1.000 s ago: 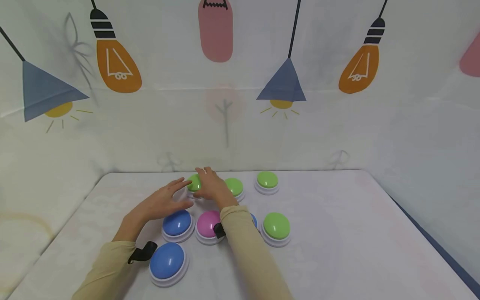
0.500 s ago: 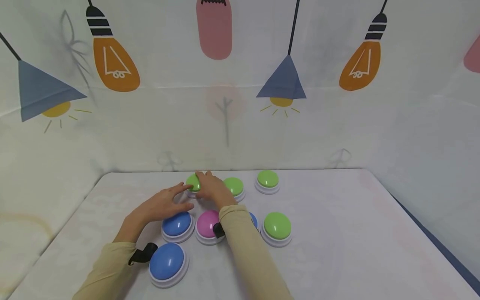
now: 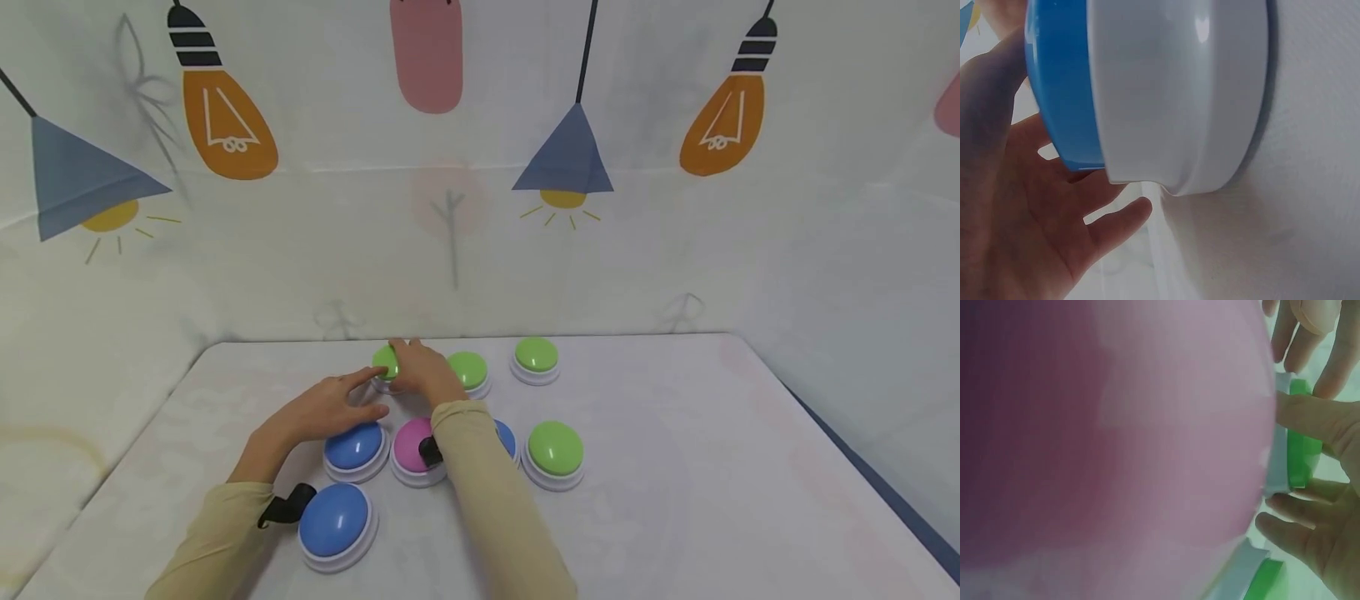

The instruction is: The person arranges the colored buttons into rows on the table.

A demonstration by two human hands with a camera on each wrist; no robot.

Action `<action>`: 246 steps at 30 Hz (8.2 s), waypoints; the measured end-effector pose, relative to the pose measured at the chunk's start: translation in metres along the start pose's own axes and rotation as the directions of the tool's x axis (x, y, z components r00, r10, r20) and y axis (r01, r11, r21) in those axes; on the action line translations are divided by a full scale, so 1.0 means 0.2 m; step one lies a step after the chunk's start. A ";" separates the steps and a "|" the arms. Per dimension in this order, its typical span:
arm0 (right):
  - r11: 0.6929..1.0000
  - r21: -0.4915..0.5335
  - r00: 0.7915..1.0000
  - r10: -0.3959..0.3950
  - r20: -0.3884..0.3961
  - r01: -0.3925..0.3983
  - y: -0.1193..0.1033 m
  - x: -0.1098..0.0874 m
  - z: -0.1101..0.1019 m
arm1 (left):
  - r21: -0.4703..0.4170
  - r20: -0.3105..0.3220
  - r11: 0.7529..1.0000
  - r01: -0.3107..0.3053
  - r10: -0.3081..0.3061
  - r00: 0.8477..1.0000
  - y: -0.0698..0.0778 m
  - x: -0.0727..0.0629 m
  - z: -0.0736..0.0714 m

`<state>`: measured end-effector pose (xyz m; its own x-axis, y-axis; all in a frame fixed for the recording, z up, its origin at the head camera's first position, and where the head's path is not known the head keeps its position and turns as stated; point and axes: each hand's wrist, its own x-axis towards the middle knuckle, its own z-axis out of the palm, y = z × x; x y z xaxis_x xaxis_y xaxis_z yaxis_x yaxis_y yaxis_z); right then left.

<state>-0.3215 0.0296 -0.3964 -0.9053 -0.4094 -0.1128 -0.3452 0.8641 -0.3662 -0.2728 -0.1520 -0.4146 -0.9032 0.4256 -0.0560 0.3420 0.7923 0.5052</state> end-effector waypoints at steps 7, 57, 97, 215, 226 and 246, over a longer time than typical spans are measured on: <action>1.000 -0.028 1.000 0.003 -0.025 -0.004 0.00 0.01 0.01 | 0.007 0.005 1.000 -0.008 0.008 1.000 0.00 -0.01 -0.01; 0.965 0.255 0.998 -0.064 -0.012 0.065 0.07 -0.12 -0.19 | 0.085 -0.132 0.991 -0.106 0.117 0.984 0.11 -0.04 -0.11; 0.955 0.201 0.966 -0.182 -0.185 0.218 0.01 -0.50 -0.19 | 0.232 -0.204 0.943 -0.238 0.286 0.936 0.30 -0.24 -0.14; 0.929 0.078 0.926 -0.347 -0.151 0.361 0.05 -1.09 0.25 | 0.473 0.005 0.784 -0.403 0.455 0.890 0.41 -0.52 0.23; 0.931 0.098 0.933 -0.338 -0.122 0.351 0.06 -1.10 0.17 | 0.387 0.012 0.833 -0.395 0.424 0.906 0.42 -0.52 0.19; 0.930 0.248 0.935 -0.192 -0.297 0.270 0.23 -1.05 -0.13 | 0.394 -0.098 0.783 -0.481 0.556 0.825 0.43 -0.35 0.12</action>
<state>-0.1540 0.1634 -0.3659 -0.8541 -0.4620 0.2391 -0.5040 0.6209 -0.6004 -0.1735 -0.1036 -0.3873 -0.5804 0.7493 0.3188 0.8047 0.5878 0.0835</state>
